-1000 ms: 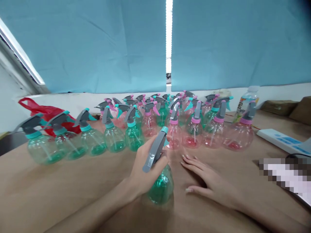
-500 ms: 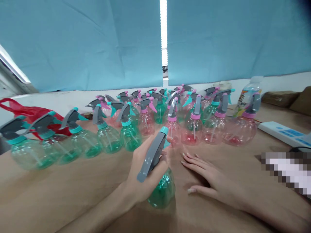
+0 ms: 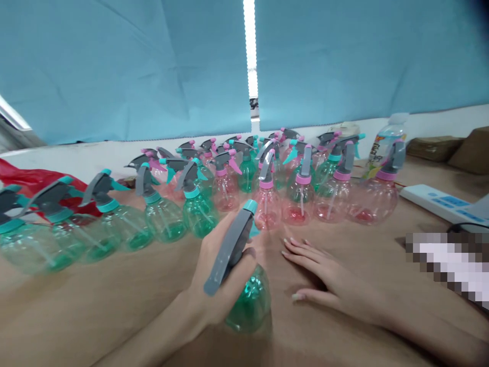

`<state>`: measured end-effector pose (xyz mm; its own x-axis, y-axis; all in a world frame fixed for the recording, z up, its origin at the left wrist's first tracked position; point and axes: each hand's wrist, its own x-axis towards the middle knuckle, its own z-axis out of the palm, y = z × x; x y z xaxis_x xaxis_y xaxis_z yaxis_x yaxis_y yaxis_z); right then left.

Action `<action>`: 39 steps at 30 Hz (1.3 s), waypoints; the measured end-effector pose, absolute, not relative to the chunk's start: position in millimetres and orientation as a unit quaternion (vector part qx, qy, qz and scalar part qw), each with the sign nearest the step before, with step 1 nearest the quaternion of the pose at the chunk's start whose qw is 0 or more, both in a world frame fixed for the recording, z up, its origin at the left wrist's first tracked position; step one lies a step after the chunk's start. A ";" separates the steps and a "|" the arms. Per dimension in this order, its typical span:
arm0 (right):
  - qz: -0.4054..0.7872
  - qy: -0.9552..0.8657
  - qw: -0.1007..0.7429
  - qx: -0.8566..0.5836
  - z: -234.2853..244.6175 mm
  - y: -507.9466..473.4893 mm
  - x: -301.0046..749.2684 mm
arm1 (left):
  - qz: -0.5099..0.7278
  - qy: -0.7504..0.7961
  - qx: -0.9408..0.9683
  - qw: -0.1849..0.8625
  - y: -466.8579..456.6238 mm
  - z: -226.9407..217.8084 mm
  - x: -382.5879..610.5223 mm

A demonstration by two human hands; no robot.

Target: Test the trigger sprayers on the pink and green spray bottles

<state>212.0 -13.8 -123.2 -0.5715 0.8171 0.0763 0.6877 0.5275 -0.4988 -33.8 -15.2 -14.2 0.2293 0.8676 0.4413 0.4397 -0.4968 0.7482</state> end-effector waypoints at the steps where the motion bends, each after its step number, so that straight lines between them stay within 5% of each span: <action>1: 0.213 -0.861 0.151 -0.437 -122.0 -13.8 211.8 | 0.439 0.431 0.748 0.247 -15.2 -14.1 -33.4; 39: 0.182 -0.865 0.145 -0.445 -127.2 -15.2 214.5 | 0.444 0.410 0.743 0.286 -16.8 -15.5 -31.8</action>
